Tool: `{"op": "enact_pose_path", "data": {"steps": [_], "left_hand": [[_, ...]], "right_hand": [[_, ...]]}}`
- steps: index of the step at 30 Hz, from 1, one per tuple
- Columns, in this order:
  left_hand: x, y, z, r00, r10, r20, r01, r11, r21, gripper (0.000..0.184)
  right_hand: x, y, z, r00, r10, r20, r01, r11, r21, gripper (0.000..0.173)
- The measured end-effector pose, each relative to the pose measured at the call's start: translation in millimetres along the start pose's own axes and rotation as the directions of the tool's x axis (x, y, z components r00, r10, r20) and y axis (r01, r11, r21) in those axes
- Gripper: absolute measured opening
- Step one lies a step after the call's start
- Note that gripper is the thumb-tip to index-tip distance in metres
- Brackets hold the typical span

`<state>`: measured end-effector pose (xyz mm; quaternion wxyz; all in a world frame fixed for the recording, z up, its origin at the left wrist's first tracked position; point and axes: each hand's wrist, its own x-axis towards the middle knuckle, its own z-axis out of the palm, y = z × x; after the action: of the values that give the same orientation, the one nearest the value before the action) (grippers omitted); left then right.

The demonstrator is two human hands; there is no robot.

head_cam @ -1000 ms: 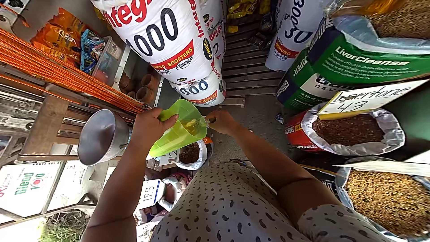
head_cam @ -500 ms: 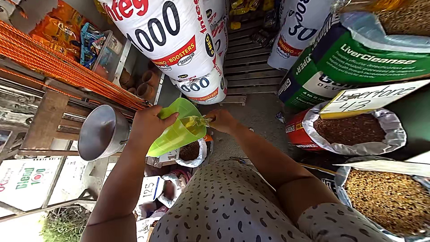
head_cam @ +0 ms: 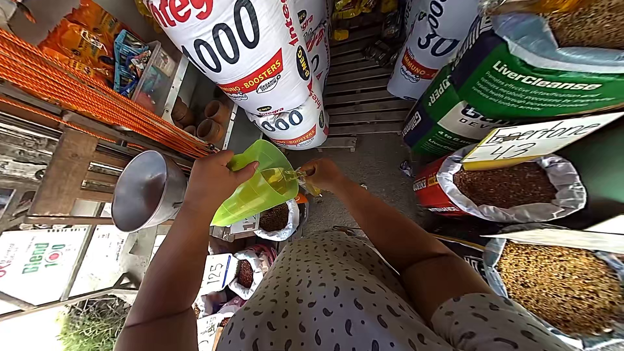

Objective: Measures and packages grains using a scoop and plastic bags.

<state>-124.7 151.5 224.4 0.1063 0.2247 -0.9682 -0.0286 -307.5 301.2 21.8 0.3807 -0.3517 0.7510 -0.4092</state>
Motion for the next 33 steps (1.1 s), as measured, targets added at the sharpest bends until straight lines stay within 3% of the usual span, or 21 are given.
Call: {"op": "enact_pose_path", "data": {"steps": [33], "left_hand": [[-4.8, 9.4, -5.1, 0.998, 0.06, -0.017, -0.06, 0.998, 0.029, 0.052]], "right_hand": [[-3.4, 7.2, 0.4, 0.993, 0.116, 0.007, -0.116, 0.993, 0.023, 0.026]]}}
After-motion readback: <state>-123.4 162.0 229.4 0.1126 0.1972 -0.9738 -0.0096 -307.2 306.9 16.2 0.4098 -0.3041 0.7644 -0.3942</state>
